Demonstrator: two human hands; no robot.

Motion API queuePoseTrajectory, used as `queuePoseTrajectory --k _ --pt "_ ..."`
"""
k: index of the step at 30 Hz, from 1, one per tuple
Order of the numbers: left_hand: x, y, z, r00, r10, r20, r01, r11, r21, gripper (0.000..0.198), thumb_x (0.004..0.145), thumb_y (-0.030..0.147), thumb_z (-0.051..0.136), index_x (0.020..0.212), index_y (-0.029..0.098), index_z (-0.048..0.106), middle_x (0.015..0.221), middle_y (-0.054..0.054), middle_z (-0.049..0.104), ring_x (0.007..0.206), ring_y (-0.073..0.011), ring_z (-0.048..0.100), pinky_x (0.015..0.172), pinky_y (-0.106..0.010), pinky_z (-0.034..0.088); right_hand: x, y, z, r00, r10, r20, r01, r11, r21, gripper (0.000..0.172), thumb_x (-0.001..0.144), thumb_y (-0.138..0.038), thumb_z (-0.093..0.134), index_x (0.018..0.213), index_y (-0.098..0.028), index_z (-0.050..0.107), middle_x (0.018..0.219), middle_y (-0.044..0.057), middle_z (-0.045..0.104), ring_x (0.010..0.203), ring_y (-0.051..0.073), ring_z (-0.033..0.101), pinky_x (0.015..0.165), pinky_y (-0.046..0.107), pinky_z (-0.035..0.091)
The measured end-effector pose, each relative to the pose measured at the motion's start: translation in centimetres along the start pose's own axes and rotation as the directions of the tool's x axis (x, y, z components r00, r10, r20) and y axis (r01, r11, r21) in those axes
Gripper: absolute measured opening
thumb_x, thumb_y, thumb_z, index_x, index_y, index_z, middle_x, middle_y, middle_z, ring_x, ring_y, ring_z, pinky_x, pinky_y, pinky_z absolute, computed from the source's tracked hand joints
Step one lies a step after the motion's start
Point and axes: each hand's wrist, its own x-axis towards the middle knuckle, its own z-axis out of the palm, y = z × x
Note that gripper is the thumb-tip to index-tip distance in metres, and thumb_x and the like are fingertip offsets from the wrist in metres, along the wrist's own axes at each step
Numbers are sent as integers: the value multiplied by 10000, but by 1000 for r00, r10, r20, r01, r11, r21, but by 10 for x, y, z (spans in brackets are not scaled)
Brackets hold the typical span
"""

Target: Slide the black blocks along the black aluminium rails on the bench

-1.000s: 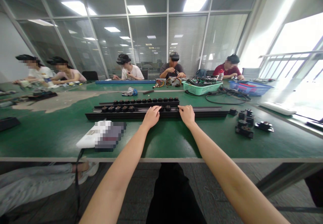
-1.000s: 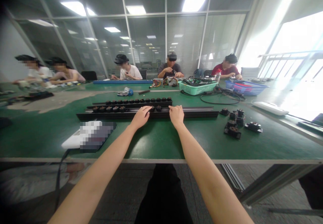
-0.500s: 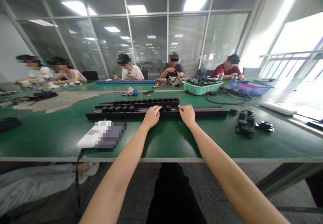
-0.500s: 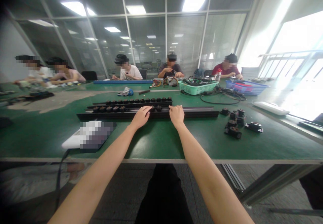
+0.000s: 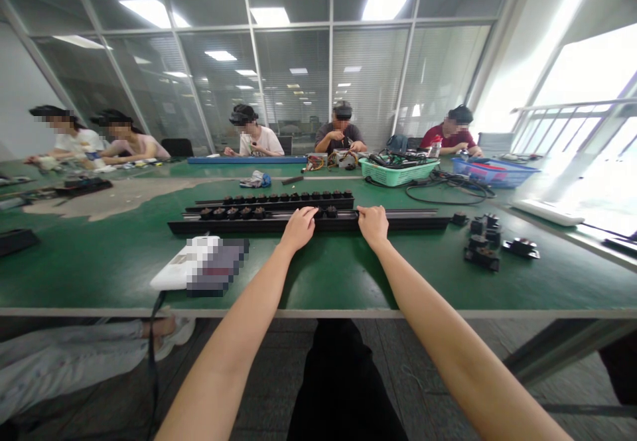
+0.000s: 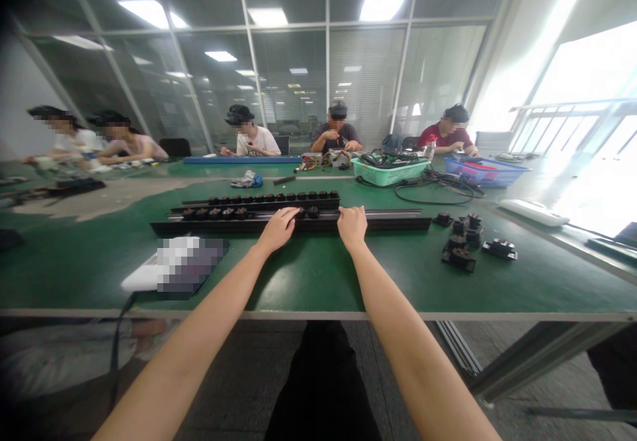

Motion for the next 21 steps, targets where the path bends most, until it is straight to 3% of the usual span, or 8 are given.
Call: queuePoseTrajectory --k 6,21 --pt "0 0 1 1000 -7 7 7 1000 4 455 1001 131 448 1416 179 628 1444 -118 643 1350 -259 601 1260 -497 389 1 11 -4 1000 13 3 -13 1000 9 418 1025 -185 454 1286 -187 780 1127 145 766 1127 262 610 1161 390 371" --pt "0 3 -2 1000 -17 5 17 1000 -14 454 1001 130 442 1409 183 632 1441 -118 640 1360 -254 592 1257 -486 395 0 12 -5 999 36 7 -36 998 44 418 1022 -193 457 1291 -205 778 1158 134 755 1172 261 573 1135 370 395"
